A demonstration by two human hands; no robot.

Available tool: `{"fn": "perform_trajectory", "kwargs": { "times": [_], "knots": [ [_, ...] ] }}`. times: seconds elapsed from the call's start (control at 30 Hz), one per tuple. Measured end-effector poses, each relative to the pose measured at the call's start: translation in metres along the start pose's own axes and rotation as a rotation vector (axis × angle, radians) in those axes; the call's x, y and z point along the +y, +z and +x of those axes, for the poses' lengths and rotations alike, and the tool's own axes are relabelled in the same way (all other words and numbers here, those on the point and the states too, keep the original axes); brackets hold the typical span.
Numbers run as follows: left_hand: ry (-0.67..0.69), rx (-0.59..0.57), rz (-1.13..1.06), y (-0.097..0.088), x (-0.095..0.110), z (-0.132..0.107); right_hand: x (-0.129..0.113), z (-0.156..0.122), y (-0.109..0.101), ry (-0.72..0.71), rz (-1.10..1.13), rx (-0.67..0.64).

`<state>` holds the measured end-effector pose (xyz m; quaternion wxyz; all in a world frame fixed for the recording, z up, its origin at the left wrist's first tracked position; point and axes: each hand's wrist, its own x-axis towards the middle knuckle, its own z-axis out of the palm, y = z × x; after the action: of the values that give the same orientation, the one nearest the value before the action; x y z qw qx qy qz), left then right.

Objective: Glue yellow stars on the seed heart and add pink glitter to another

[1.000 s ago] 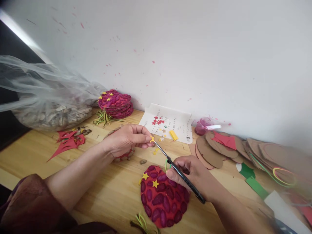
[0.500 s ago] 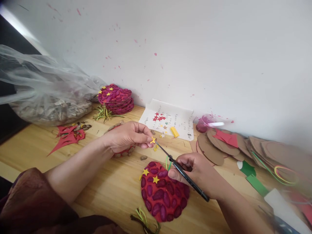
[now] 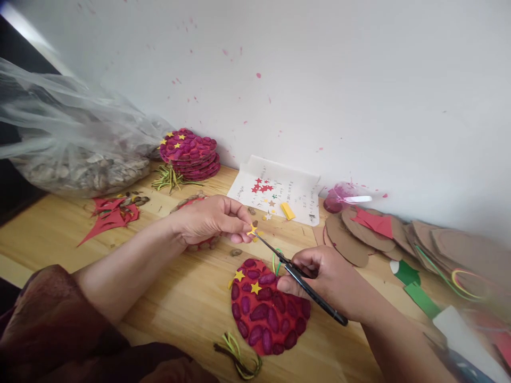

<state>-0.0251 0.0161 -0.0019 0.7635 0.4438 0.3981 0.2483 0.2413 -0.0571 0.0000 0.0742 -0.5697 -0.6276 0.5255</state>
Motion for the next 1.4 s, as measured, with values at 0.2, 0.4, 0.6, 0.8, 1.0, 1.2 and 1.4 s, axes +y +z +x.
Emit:
{"fn": "perform_trajectory", "kwargs": {
  "times": [0.2, 0.4, 0.6, 0.8, 1.0, 1.2, 1.4],
  "knots": [
    [-0.015, -0.006, 0.008, -0.0013, -0.0009, 0.0012, 0.0045, -0.0012, -0.0007, -0.017, -0.068, 0.012],
    [-0.03, -0.017, 0.016, -0.0026, -0.0006, 0.0019, 0.0047, -0.0008, -0.0003, -0.002, -0.063, 0.022],
    [-0.03, -0.026, 0.019, -0.0022, -0.0009, 0.0022, 0.0084, 0.001, -0.0007, 0.016, -0.075, 0.016],
    [-0.029, -0.02, 0.025, -0.0014, 0.0003, 0.0012, 0.0019, 0.0004, 0.0001, 0.031, -0.108, 0.04],
    [-0.047, -0.015, 0.029, -0.0011, 0.0016, 0.0003, -0.0008, -0.0009, 0.0003, 0.047, -0.176, 0.048],
    [-0.052, -0.008, 0.038, -0.0015, 0.0018, 0.0004, -0.0001, -0.0008, 0.0003, 0.058, -0.234, 0.052],
    [-0.046, -0.013, 0.041, -0.0022, 0.0003, 0.0018, 0.0012, -0.0002, 0.0003, 0.042, -0.252, 0.07]
  ]
}}
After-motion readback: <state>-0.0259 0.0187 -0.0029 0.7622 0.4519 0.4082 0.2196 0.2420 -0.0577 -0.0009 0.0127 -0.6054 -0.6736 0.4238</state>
